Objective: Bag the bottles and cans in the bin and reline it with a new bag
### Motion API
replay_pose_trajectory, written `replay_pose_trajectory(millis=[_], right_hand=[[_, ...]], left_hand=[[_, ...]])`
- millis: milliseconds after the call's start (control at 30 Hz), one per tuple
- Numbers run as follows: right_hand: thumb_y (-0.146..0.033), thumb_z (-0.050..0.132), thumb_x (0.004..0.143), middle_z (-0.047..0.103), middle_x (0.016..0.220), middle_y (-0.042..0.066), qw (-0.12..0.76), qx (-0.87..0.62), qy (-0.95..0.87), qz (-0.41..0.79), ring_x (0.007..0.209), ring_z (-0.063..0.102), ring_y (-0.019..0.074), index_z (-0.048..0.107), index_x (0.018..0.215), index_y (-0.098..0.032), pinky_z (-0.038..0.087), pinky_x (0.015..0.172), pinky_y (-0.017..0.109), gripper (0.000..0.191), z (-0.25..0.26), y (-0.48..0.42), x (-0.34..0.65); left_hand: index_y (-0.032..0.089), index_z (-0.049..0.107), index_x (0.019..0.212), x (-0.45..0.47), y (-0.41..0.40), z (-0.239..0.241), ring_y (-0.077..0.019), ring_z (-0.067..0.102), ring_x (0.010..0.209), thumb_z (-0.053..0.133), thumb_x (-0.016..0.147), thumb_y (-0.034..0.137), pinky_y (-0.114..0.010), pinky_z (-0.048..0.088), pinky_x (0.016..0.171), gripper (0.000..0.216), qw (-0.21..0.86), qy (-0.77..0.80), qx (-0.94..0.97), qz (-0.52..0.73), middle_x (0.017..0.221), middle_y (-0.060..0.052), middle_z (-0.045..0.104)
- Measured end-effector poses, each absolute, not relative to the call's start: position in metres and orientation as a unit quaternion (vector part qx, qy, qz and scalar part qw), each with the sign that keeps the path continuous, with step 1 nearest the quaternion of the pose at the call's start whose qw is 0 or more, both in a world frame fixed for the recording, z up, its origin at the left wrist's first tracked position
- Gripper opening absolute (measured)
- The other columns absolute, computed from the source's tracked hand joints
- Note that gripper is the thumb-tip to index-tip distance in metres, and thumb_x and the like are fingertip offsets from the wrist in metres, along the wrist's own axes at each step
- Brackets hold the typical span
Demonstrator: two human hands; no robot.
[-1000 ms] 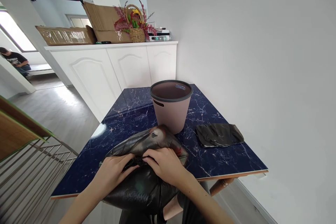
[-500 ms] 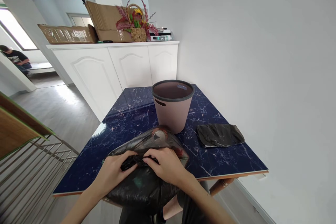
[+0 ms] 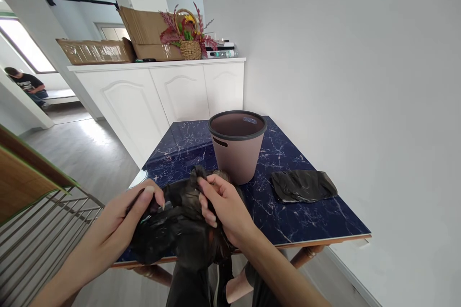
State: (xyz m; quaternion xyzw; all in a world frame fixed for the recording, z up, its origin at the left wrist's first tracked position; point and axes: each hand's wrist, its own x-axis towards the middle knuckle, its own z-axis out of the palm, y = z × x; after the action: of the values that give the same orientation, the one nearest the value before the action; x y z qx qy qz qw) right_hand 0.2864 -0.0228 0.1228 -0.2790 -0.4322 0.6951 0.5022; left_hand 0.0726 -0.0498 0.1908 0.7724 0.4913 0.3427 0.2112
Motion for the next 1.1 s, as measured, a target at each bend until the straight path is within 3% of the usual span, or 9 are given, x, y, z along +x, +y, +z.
replay_pose_trajectory(millis=[100,200,333,433,567,800,900,1000,1100], right_hand=[[-0.057,0.068,0.101,0.042,0.059,-0.014,0.524,-0.249,-0.438,0.686,0.041,0.028,0.0031,0.046,0.087,-0.024,0.022,0.044,0.019,0.042,0.125,-0.024,0.287],[-0.057,0.052,0.110,0.053,0.059,-0.011,0.482,-0.195,-0.530,0.670,0.038,0.042,0.0062,0.046,0.095,-0.026,0.025,0.043,0.019,0.035,0.124,-0.027,0.293],[-0.045,0.050,0.112,0.069,0.082,-0.001,0.391,-0.233,-0.739,0.496,0.069,0.066,0.0141,0.057,0.098,-0.024,0.042,0.063,0.024,0.026,0.122,-0.031,0.299],[-0.034,0.051,0.111,0.068,0.082,-0.001,0.358,-0.298,-0.804,0.369,0.076,0.065,0.0163,0.063,0.094,-0.024,0.043,0.073,0.028,0.023,0.119,-0.035,0.298],[-0.043,0.053,0.111,0.068,0.073,-0.002,0.461,-0.297,-0.668,0.503,0.065,0.064,0.0128,0.057,0.084,-0.023,0.046,0.067,0.025,0.033,0.118,-0.040,0.292],[-0.064,0.079,0.089,0.036,0.061,-0.013,0.513,-0.241,-0.368,0.737,0.044,0.019,0.0029,0.061,0.096,-0.020,0.014,0.043,0.021,0.048,0.121,-0.025,0.282],[-0.062,0.074,0.092,0.034,0.065,-0.011,0.509,-0.291,-0.381,0.715,0.050,0.023,0.0050,0.060,0.090,-0.020,0.016,0.045,0.020,0.044,0.114,-0.021,0.275],[-0.045,0.061,0.100,0.046,0.075,-0.005,0.519,-0.286,-0.457,0.663,0.063,0.045,0.0099,0.065,0.106,-0.022,0.037,0.056,0.020,0.024,0.111,-0.029,0.275],[-0.026,0.069,0.087,0.065,0.114,0.004,0.484,-0.245,-0.620,0.567,0.105,0.064,0.0215,0.050,0.150,-0.028,0.056,0.092,0.035,0.065,0.119,-0.042,0.280]], left_hand=[[0.024,0.062,0.086,0.080,-0.051,0.197,-0.0256,0.064,0.105,0.042,0.110,0.055,-0.031,0.050,0.092,0.044,0.174,0.494,0.745,0.413,0.110,-0.008,0.071],[0.024,0.055,0.084,0.088,-0.051,0.202,-0.0252,0.065,0.112,0.046,0.109,0.059,-0.032,0.051,0.098,0.043,0.302,0.485,0.661,0.487,0.112,-0.008,0.074],[0.025,0.049,0.084,0.093,-0.049,0.204,-0.0129,0.045,0.052,0.056,0.105,0.059,-0.027,0.053,0.063,0.041,0.482,0.432,0.545,0.533,0.062,0.006,0.050],[0.024,0.052,0.083,0.091,-0.047,0.201,-0.0100,0.025,0.049,0.059,0.103,0.061,-0.020,0.032,0.045,0.043,0.488,0.432,0.532,0.540,0.060,0.008,0.033],[0.022,0.052,0.080,0.087,-0.046,0.198,-0.0106,0.023,0.053,0.055,0.105,0.061,-0.022,0.026,0.047,0.047,0.458,0.441,0.575,0.514,0.063,0.007,0.029],[0.023,0.050,0.076,0.099,-0.061,0.201,-0.0137,0.044,0.058,0.034,0.115,0.045,-0.027,0.038,0.056,0.047,0.297,0.444,0.793,0.294,0.066,0.002,0.048],[0.023,0.054,0.085,0.106,-0.064,0.201,-0.0183,0.061,0.085,0.037,0.113,0.028,-0.030,0.050,0.078,0.034,0.177,0.386,0.875,0.235,0.093,-0.003,0.065],[0.023,0.059,0.096,0.105,-0.063,0.202,-0.0259,0.051,0.132,0.041,0.109,0.018,-0.039,0.048,0.106,0.022,0.055,0.358,0.900,0.241,0.139,-0.009,0.058],[0.023,0.060,0.101,0.100,-0.061,0.207,-0.0279,0.038,0.148,0.043,0.108,0.017,-0.044,0.045,0.117,0.019,0.020,0.368,0.900,0.233,0.156,-0.009,0.045]])
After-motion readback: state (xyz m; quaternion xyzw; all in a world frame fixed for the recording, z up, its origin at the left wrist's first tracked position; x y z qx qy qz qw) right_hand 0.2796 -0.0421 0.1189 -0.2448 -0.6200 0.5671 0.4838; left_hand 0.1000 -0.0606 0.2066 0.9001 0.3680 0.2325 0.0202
